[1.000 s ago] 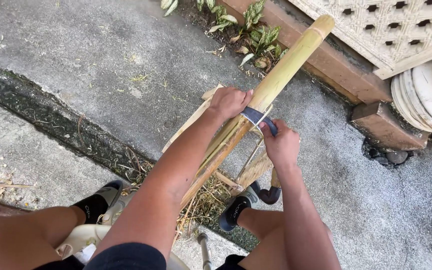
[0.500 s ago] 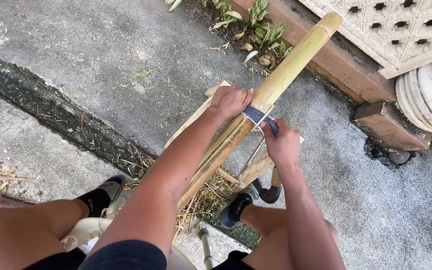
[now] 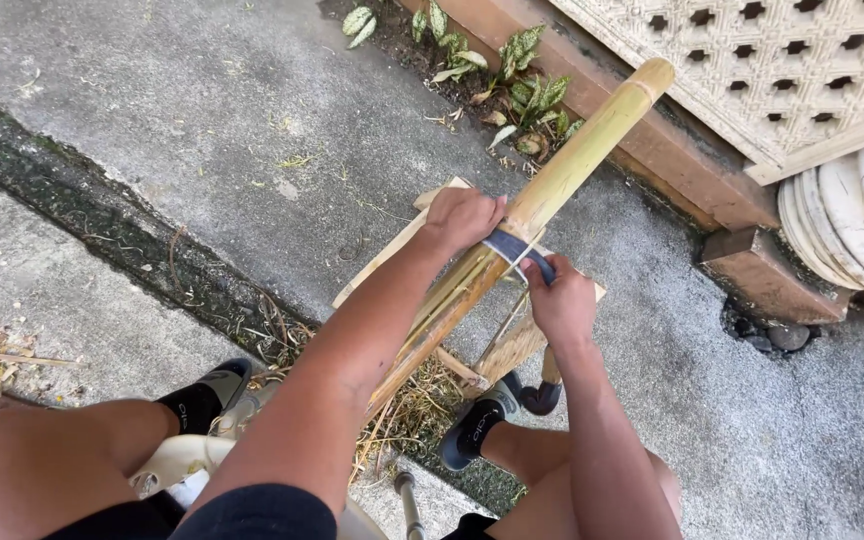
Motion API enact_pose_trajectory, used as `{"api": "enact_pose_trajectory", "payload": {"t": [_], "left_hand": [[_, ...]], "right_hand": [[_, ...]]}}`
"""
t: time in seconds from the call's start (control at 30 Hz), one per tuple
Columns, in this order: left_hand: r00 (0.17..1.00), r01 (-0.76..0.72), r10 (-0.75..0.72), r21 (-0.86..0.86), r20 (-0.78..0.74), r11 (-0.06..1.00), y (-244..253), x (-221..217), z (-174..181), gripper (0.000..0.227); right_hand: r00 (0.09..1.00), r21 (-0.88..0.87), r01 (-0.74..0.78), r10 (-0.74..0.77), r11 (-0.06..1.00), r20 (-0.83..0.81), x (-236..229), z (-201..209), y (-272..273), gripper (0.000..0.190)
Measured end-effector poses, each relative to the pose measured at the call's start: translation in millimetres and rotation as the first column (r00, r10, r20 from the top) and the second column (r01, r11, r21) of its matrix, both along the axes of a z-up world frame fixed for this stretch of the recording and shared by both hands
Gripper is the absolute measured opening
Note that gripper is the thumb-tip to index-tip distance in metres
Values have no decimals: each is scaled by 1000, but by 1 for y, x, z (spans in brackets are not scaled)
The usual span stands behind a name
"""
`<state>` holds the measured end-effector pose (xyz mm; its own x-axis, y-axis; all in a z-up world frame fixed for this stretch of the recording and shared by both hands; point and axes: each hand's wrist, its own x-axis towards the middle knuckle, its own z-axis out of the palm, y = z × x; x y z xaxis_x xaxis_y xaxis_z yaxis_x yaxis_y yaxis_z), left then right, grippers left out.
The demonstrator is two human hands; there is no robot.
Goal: Using a knife to shave and smooth a bamboo pole.
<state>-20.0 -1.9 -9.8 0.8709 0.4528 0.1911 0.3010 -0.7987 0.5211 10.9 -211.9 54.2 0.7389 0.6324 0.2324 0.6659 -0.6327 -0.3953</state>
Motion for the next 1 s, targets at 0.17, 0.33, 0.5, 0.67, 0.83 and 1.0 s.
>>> {"api": "enact_pose_trajectory", "payload": {"t": [0.17, 0.33, 0.5, 0.67, 0.83, 1.0], "left_hand": [[999, -38, 37, 5, 32, 999, 3, 36, 10, 69], [990, -45, 45, -2, 134, 999, 2, 35, -1, 66], [995, -11, 10, 13, 101, 1000, 0, 20, 0, 67], [999, 10, -10, -16, -33, 1000, -4, 10, 15, 70], [991, 34, -42, -65, -125, 997, -5, 6, 10, 71], [998, 58, -58, -1, 31, 998, -8, -15, -1, 68]], "right_hand": [[997, 33, 49, -50, 998, 50, 32, -3, 4, 40], [997, 63, 39, -42, 997, 59, 29, -5, 0, 41], [999, 17, 28, -29, 999, 26, 18, -5, -3, 40], [999, 32, 28, -27, 999, -27, 10, -6, -6, 40], [999, 75, 3, 0, 997, -35, 11, -10, -10, 40], [998, 20, -7, 9, 1000, -65, -9, -3, -12, 38]]}}
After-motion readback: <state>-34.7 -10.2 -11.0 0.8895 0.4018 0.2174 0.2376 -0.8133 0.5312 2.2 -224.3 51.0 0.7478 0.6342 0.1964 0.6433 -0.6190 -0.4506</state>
